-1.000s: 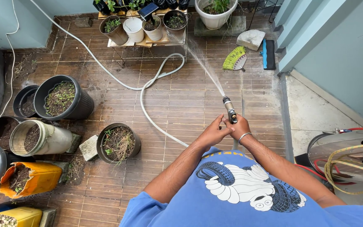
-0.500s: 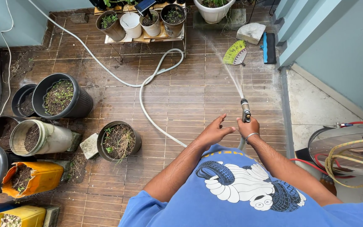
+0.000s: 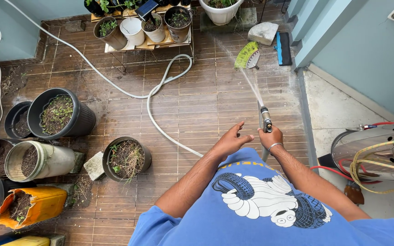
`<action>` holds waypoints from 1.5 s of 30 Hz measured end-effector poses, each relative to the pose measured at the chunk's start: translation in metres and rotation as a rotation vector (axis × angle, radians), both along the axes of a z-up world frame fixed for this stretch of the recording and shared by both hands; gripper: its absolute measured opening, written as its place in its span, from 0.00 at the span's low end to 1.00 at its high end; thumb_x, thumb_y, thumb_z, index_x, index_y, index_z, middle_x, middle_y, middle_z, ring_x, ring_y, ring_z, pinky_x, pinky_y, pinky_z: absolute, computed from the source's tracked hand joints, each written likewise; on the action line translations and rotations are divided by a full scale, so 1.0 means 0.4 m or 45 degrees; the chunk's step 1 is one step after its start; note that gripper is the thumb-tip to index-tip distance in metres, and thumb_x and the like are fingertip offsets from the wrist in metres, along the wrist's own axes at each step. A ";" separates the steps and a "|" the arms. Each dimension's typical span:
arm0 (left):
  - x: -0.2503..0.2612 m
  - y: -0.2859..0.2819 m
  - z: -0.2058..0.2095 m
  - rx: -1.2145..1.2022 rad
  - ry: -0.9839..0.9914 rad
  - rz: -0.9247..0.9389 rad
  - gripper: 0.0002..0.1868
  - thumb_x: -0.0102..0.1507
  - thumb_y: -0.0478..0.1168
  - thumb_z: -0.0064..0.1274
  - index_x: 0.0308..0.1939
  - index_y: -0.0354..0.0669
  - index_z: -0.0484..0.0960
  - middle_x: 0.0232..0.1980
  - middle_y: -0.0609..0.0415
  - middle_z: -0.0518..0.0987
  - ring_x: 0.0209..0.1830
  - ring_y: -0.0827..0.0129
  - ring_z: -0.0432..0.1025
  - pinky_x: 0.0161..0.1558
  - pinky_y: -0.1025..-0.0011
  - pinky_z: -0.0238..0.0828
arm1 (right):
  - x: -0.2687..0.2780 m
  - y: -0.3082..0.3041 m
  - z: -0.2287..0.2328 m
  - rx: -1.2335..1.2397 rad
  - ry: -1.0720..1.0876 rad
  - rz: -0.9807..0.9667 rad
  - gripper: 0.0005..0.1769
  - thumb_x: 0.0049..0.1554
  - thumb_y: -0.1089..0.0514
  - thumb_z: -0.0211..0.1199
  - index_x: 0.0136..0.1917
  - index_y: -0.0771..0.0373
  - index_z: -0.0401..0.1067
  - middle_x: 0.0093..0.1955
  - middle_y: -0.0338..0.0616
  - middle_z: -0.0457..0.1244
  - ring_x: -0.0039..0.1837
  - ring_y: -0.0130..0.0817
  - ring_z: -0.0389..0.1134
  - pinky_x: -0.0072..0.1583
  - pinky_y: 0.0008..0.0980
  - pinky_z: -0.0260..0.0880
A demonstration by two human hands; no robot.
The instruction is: Watering several potted plants in an outdoor garden area using a hose with a spray nozzle attachment.
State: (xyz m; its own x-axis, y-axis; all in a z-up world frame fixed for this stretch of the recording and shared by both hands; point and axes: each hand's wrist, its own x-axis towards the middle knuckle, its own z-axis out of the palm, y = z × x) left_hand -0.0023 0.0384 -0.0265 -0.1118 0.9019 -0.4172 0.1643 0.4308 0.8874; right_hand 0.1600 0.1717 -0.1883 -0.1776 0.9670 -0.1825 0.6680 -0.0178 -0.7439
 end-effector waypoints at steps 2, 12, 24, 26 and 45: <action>-0.003 0.003 -0.004 0.007 -0.001 0.001 0.52 0.59 0.57 0.59 0.80 0.41 0.51 0.78 0.36 0.60 0.75 0.49 0.61 0.69 0.57 0.63 | 0.030 0.029 -0.043 0.023 -0.042 -0.039 0.18 0.54 0.47 0.69 0.39 0.66 0.75 0.35 0.54 0.69 0.42 0.54 0.73 0.48 0.49 0.72; 0.008 0.027 -0.020 0.036 0.017 -0.006 0.52 0.59 0.58 0.60 0.80 0.41 0.54 0.77 0.34 0.61 0.76 0.47 0.60 0.70 0.55 0.61 | -0.013 -0.027 0.044 -0.060 0.029 0.304 0.16 0.52 0.49 0.70 0.39 0.64 0.76 0.37 0.56 0.70 0.42 0.52 0.73 0.46 0.47 0.71; -0.012 -0.007 -0.036 0.092 0.009 0.190 0.52 0.58 0.57 0.62 0.79 0.40 0.55 0.76 0.35 0.64 0.76 0.50 0.60 0.70 0.57 0.60 | -0.079 -0.028 0.048 -0.016 -0.155 0.735 0.13 0.54 0.52 0.63 0.42 0.65 0.74 0.40 0.58 0.70 0.46 0.56 0.73 0.50 0.49 0.72; -0.008 -0.017 -0.032 0.085 0.032 0.229 0.52 0.57 0.56 0.62 0.79 0.40 0.56 0.76 0.36 0.64 0.76 0.51 0.60 0.70 0.57 0.60 | -0.083 -0.027 0.023 0.071 -0.172 0.844 0.13 0.55 0.52 0.62 0.42 0.65 0.75 0.41 0.58 0.70 0.47 0.58 0.73 0.50 0.51 0.72; 0.031 -0.015 -0.070 0.076 0.251 0.512 0.51 0.58 0.57 0.61 0.79 0.43 0.57 0.77 0.37 0.58 0.78 0.51 0.56 0.73 0.59 0.56 | -0.131 0.033 0.128 0.081 -0.071 0.943 0.13 0.51 0.51 0.69 0.44 0.61 0.77 0.42 0.56 0.71 0.48 0.54 0.74 0.51 0.48 0.72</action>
State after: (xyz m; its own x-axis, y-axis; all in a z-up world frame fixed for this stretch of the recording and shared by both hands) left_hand 0.0101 0.0325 -0.0546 -0.5302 0.7924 -0.3016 0.1624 0.4440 0.8812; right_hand 0.1075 0.1848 -0.1371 -0.7791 0.6067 -0.1580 0.5250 0.4936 -0.6934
